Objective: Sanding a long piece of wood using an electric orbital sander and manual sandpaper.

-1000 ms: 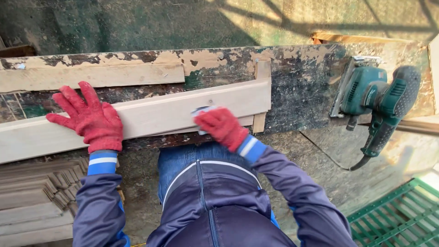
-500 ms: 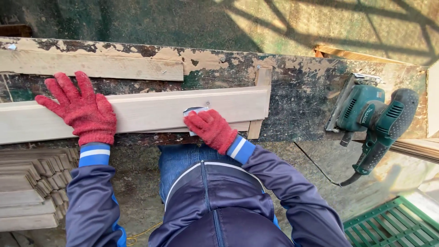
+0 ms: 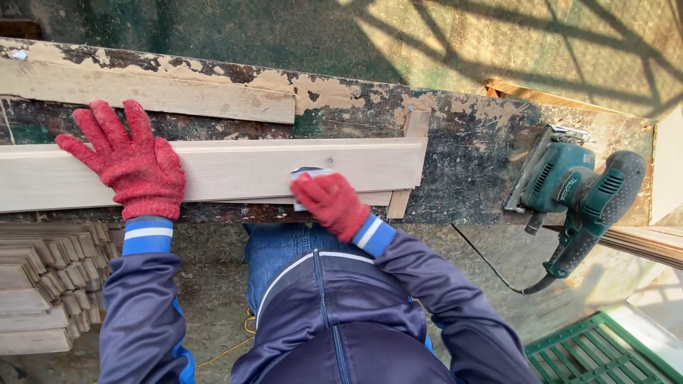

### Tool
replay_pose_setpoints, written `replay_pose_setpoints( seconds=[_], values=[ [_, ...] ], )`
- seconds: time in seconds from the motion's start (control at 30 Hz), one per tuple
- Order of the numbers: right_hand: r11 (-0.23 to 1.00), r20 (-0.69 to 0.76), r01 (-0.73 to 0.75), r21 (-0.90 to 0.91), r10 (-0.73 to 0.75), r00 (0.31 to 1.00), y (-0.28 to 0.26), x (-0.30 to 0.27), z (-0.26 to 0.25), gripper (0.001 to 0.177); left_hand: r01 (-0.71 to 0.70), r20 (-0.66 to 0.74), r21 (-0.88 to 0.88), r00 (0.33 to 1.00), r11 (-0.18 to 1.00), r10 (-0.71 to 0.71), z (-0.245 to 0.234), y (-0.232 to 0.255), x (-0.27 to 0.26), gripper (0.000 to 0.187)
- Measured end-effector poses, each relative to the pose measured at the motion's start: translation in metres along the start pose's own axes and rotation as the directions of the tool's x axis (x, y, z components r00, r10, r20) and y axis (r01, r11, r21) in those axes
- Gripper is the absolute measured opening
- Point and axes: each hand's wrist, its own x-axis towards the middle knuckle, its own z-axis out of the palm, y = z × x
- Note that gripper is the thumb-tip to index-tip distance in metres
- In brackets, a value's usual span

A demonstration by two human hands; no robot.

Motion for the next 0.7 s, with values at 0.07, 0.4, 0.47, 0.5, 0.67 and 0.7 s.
replay_pose_setpoints(
  seconds=[0.07,0.4,0.47,0.5,0.67,0.7],
  values=[
    [0.999,-0.018,0.019,0.039,-0.018,1.000,-0.005,0.011,0.000,0.045,-0.009,0.005,-0.034,1.000,0.999,0.009,-0.002,0.001,0.000,0.077],
    [0.994,-0.091,-0.099,-0.034,0.096,0.991,0.045,-0.044,-0.055,0.037,0.008,0.012,-0.047,1.000,0.999,-0.007,-0.004,0.003,0.001,0.075],
    [1.000,0.001,-0.012,0.000,0.012,1.000,0.015,-0.015,-0.023,0.055,0.002,-0.001,-0.050,1.000,0.999,-0.003,-0.005,0.005,0.001,0.075],
    [1.000,0.001,-0.014,0.000,0.014,1.000,0.003,-0.009,-0.013,0.055,0.001,0.000,-0.048,1.000,0.999,-0.001,-0.003,0.003,-0.001,0.075],
    [1.000,-0.062,-0.024,-0.018,0.023,0.998,0.025,-0.025,-0.028,0.044,-0.020,-0.033,-0.062,0.999,0.998,0.018,0.001,-0.001,-0.003,0.076],
    [1.000,-0.063,-0.022,-0.023,0.020,0.998,0.041,-0.038,-0.047,0.044,-0.021,-0.037,-0.066,0.999,0.998,0.018,0.003,-0.001,0.002,0.076]
  ],
)
